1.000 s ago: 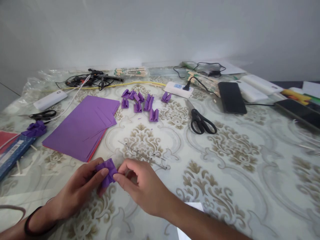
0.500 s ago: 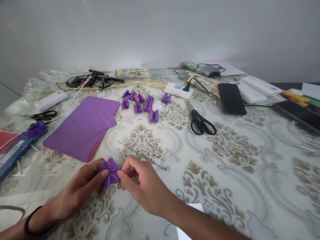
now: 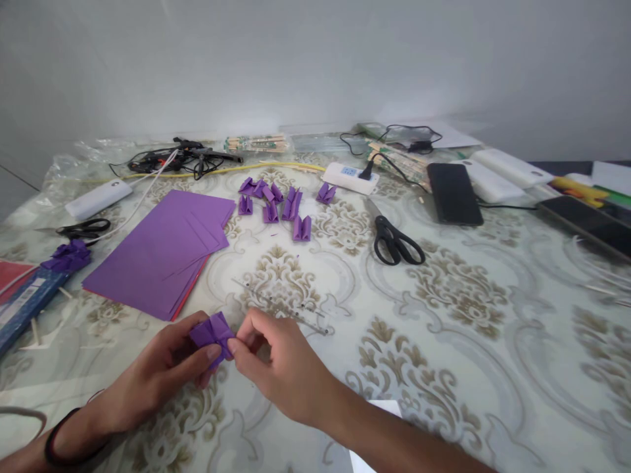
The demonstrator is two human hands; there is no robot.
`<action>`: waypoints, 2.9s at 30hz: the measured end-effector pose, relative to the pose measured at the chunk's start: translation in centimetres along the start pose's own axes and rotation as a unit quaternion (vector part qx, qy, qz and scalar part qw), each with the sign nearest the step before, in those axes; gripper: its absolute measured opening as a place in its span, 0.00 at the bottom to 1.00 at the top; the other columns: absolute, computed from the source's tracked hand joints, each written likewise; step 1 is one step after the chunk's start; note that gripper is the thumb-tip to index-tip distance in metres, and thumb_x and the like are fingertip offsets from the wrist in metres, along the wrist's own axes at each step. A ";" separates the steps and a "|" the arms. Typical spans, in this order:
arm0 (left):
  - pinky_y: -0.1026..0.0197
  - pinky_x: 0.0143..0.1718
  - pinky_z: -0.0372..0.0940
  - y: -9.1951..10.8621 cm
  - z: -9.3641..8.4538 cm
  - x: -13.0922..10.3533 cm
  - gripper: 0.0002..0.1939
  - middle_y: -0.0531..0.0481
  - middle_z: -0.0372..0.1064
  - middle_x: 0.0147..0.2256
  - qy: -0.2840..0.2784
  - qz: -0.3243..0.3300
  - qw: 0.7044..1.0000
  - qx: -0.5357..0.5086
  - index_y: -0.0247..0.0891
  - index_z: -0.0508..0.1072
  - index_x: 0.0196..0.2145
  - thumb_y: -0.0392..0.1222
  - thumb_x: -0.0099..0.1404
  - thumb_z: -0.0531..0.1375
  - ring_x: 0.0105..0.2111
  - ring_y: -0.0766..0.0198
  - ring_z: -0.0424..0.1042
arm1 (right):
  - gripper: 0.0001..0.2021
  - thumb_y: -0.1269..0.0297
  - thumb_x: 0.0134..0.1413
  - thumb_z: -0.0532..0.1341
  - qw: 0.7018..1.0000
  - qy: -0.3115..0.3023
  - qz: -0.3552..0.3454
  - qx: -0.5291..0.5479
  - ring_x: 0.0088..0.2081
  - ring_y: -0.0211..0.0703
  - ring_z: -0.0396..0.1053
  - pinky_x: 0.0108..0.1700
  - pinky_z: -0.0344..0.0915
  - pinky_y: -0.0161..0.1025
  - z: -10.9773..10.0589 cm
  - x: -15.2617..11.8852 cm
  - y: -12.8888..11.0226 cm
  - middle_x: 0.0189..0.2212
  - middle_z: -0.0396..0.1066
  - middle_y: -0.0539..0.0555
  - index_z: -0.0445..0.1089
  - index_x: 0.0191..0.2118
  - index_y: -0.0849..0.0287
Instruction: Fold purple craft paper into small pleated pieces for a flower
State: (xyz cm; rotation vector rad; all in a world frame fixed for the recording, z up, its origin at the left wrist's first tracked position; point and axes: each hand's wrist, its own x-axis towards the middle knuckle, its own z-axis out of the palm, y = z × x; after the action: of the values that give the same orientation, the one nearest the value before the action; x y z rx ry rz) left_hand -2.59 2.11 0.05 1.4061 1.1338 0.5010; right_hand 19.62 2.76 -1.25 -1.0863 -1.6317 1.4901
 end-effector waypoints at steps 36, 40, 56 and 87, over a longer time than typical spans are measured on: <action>0.65 0.25 0.59 0.3 0.6 0.2 0.19 0.55 0.65 0.22 0.104 0.095 0.967 0.212 0.39 0.64 0.25 0.45 0.74 0.57 0.23 0.66 0.65 | 0.12 0.71 0.68 0.61 0.993 -0.049 -0.061 -0.089 0.35 0.43 0.67 0.36 0.62 0.40 0.0 0.5 0.3 0.36 0.66 0.52 0.66 0.30 0.57; 0.65 0.27 0.60 0.1 0.6 0.2 0.19 0.55 0.65 0.22 0.095 0.092 0.966 0.221 0.39 0.64 0.25 0.45 0.75 0.57 0.23 0.66 0.65 | 0.12 0.72 0.66 0.60 0.993 -0.044 -0.064 -0.094 0.34 0.43 0.67 0.35 0.61 0.40 0.0 0.6 0.5 0.35 0.66 0.52 0.64 0.29 0.57; 0.64 0.28 0.61 -1.2 0.7 0.6 0.13 0.57 0.61 0.29 0.146 0.148 0.956 0.207 0.42 0.60 0.31 0.36 0.70 0.61 0.26 0.66 0.63 | 0.16 0.76 0.63 0.62 0.987 -0.044 -0.086 -0.128 0.32 0.41 0.65 0.34 0.59 0.38 0.0 0.6 0.9 0.29 0.62 0.48 0.59 0.27 0.55; 0.64 0.30 0.64 -1.1 0.8 0.3 0.09 0.55 0.66 0.30 0.191 0.239 0.889 0.340 0.42 0.65 0.33 0.31 0.71 0.58 0.26 0.67 0.69 | 0.14 0.75 0.63 0.60 0.989 -0.037 -0.089 -0.113 0.32 0.41 0.65 0.34 0.60 0.38 0.1 0.6 1.0 0.32 0.64 0.50 0.59 0.28 0.55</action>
State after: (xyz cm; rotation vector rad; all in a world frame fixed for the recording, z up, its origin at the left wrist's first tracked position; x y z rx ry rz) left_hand -2.17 1.83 -1.20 2.3062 1.3448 0.8000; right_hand 19.35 3.27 -2.28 -0.9834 -1.9320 1.2659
